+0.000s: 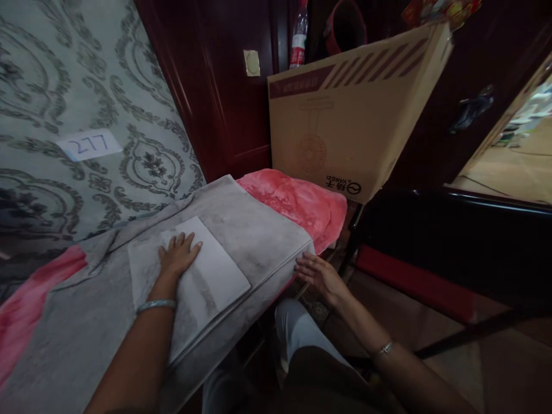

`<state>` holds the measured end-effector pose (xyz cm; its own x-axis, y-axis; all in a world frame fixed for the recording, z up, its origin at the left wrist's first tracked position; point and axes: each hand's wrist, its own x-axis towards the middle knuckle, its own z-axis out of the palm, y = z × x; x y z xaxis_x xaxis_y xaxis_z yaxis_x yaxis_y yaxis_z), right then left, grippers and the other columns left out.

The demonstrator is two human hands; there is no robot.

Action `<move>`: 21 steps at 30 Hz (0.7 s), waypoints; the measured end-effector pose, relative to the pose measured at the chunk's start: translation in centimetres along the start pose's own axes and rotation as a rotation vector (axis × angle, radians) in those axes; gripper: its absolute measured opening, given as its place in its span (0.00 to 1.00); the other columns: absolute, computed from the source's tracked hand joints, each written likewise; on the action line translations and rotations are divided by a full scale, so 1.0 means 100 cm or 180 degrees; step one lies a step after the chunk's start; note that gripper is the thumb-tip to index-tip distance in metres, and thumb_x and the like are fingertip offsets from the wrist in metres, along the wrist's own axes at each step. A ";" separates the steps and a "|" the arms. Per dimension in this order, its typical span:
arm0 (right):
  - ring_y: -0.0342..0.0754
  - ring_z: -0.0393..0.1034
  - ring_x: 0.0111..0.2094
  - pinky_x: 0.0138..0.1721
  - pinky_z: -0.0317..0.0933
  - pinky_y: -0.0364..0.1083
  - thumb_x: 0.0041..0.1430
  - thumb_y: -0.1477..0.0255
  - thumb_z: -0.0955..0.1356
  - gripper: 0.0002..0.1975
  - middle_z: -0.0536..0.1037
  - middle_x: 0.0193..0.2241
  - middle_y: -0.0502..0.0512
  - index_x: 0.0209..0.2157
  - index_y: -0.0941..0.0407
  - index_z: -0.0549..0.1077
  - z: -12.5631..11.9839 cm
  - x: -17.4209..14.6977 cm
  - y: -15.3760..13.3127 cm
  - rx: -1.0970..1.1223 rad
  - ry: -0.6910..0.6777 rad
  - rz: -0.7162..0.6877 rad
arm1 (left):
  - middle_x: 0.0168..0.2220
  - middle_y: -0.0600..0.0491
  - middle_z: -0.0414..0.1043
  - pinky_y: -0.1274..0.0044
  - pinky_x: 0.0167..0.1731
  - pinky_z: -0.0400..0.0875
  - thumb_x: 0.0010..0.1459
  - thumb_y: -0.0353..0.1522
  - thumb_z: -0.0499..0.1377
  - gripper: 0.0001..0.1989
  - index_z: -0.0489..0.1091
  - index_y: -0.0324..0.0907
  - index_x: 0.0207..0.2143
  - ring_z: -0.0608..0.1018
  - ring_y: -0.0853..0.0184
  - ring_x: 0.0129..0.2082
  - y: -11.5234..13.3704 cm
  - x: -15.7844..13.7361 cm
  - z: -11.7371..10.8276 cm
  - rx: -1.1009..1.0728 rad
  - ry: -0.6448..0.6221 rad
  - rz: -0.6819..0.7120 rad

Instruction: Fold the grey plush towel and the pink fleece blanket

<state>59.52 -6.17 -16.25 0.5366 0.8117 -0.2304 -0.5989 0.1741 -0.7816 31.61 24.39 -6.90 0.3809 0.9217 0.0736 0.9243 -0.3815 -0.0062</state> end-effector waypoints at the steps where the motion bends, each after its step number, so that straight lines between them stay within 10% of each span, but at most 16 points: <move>1: 0.50 0.80 0.37 0.41 0.75 0.51 0.53 0.74 0.74 0.15 0.83 0.40 0.58 0.43 0.56 0.75 -0.001 0.003 -0.002 0.0093 0.0012 0.0041 | 0.74 0.44 0.47 0.44 0.66 0.46 0.67 0.48 0.41 0.34 0.55 0.45 0.71 0.51 0.45 0.72 0.000 0.000 0.000 0.0001 -0.0007 0.0011; 13: 0.50 0.79 0.39 0.51 0.72 0.54 0.49 0.72 0.73 0.07 0.81 0.33 0.55 0.31 0.53 0.72 0.024 0.047 -0.029 0.0264 0.0028 -0.0319 | 0.69 0.52 0.61 0.54 0.67 0.53 0.65 0.42 0.50 0.27 0.66 0.52 0.64 0.58 0.52 0.71 -0.008 -0.003 0.007 -0.0339 0.0339 0.0594; 21: 0.48 0.76 0.36 0.38 0.76 0.50 0.44 0.68 0.76 0.14 0.82 0.36 0.52 0.34 0.53 0.75 0.046 0.053 -0.029 -0.0172 0.0191 -0.0369 | 0.66 0.52 0.65 0.61 0.67 0.56 0.63 0.39 0.54 0.25 0.71 0.50 0.61 0.63 0.55 0.68 -0.008 -0.008 0.009 -0.0466 0.0462 0.0612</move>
<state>61.36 0.16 -12.58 0.6358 0.7530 -0.1698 -0.4989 0.2330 -0.8348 30.58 23.99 -7.88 0.5319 0.8158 0.2270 0.8184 -0.5641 0.1096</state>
